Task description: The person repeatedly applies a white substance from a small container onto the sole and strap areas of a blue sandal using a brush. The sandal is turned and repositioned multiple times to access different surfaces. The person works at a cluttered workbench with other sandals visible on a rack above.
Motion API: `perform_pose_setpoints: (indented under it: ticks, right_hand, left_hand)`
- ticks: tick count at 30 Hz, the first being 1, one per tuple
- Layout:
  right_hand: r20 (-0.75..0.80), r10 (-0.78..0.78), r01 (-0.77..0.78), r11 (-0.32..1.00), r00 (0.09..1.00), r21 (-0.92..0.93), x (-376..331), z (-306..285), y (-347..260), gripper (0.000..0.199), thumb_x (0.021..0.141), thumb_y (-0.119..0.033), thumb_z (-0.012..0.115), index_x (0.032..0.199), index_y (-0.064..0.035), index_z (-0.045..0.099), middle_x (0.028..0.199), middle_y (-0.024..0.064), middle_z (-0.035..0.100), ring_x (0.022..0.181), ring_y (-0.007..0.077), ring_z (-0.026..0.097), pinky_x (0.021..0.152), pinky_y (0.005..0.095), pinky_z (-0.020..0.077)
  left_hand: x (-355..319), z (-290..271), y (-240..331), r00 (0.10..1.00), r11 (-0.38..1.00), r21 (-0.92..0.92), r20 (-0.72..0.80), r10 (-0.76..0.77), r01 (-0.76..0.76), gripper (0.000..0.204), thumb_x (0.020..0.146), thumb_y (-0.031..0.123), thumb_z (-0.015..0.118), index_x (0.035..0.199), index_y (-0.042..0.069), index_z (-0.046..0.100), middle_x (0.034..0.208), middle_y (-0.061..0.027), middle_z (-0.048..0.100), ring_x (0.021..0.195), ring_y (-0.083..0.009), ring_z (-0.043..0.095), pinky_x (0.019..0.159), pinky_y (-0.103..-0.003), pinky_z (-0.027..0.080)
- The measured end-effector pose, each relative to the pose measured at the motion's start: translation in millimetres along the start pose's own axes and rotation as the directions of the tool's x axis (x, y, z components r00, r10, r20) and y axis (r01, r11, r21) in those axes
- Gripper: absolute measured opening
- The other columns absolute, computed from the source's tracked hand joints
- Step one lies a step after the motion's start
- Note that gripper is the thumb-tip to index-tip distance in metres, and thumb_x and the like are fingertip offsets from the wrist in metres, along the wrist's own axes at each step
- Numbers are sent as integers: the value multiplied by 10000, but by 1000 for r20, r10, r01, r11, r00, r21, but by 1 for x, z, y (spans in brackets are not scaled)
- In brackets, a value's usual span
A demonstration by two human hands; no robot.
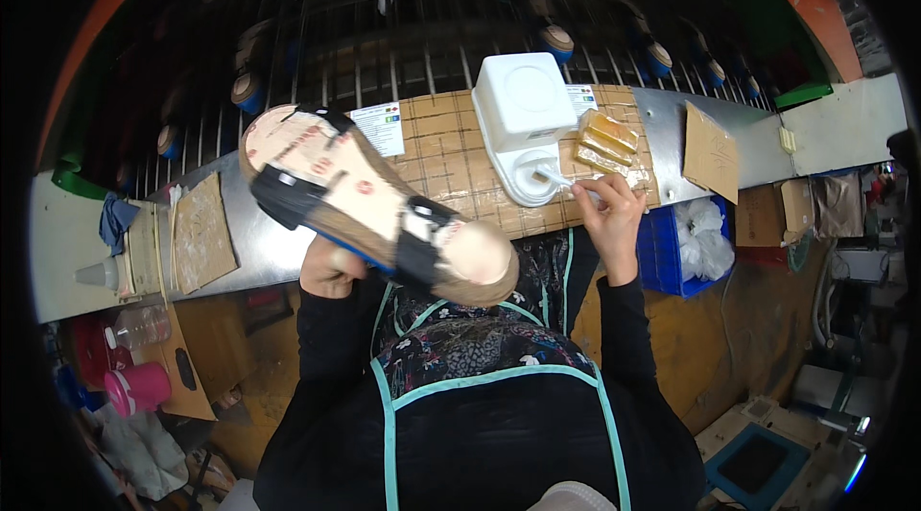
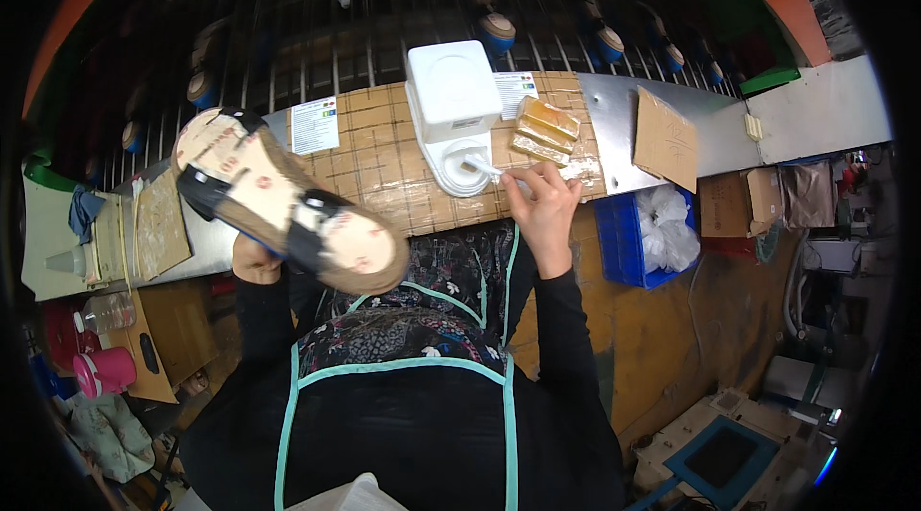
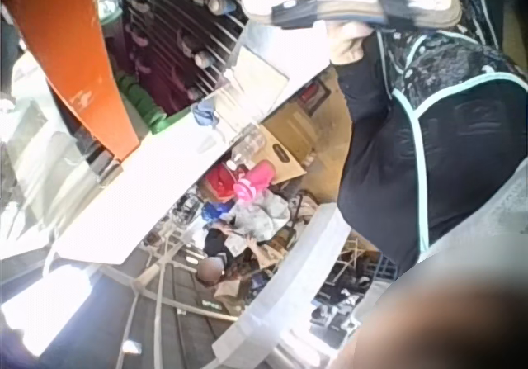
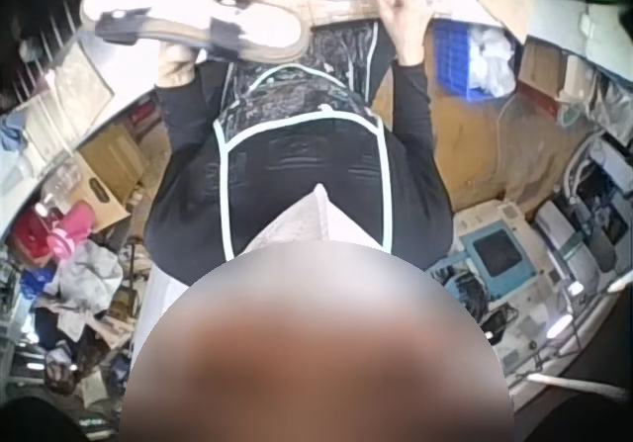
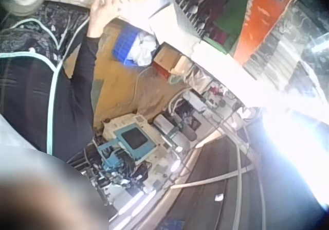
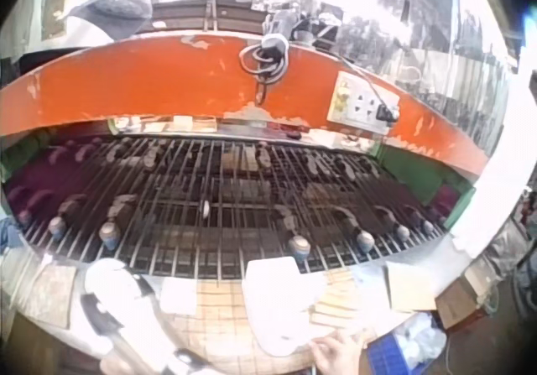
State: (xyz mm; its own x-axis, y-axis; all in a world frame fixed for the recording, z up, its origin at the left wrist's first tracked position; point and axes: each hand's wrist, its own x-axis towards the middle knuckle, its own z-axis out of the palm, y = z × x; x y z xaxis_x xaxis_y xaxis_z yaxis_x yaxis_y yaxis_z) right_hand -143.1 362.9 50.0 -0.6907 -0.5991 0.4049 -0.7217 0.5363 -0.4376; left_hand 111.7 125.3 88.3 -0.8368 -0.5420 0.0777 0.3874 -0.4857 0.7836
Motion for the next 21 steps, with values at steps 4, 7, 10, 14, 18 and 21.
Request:
perform_pose_setpoints:
  ticks: [4, 7, 10, 14, 18, 21]
  right_hand:
    - [-65, -152, 145, 984, 986, -103, 5, 5, -8, 64, 788, -206, 760, 804, -147, 741, 755, -10, 583, 621, 179, 518, 722, 349, 279]
    - [9, -191, 190, 970, 982, -150, 6, -2, -9, 71, 798, -204, 751, 806, -135, 738, 762, -1, 591, 646, 189, 535, 744, 358, 283]
    - [80, -119, 127, 985, 990, -118, 7, -5, -5, 94, 815, -207, 736, 816, -112, 733, 741, 26, 600, 625, 219, 541, 736, 368, 313]
    - [156, 103, -137, 965, 982, 225, 8, 1, 7, 166, 855, -227, 713, 815, -66, 717, 659, 33, 592, 551, 170, 525, 639, 328, 375]
    - [502, 278, -518, 736, 819, 437, 6, 3, 18, 212, 924, -194, 656, 844, 0, 689, 609, -28, 571, 546, 30, 447, 498, 214, 295]
    - [584, 297, -638, 534, 756, 555, 5, 3, 10, 206, 916, -198, 675, 909, 8, 685, 667, -37, 597, 585, 25, 467, 529, 203, 320]
  left_hand:
    - [13, 9, -17, 978, 766, -639, 194, 70, 72, 1193, 625, 889, 571, 1413, 25, 333, 1183, -220, 533, 976, -388, 544, 850, -542, 470]
    - [26, -3, -16, 927, 742, -618, 375, -11, 259, 1294, 568, 971, 486, 1416, 11, 307, 988, -203, 539, 816, -308, 555, 799, -478, 383]
    - [37, -15, -15, 812, 771, -496, 582, -46, 399, 1293, 582, 951, 511, 1430, 2, 282, 988, -190, 556, 806, -313, 595, 817, -457, 394]
    - [44, -24, -9, 769, 736, -469, 629, -110, 489, 1301, 561, 953, 522, 1412, -10, 322, 1054, -247, 563, 876, -377, 618, 779, -452, 486]
    - [21, -14, -18, 970, 866, -439, 67, -233, 239, 1044, 795, 834, 425, 1311, -73, 416, 1002, -172, 593, 783, -274, 634, 753, -432, 533]
    - [16, -6, -31, 948, 924, -334, -188, -257, 185, 1004, 816, 830, 375, 1367, -9, 402, 1159, -220, 600, 965, -295, 659, 766, -399, 596]
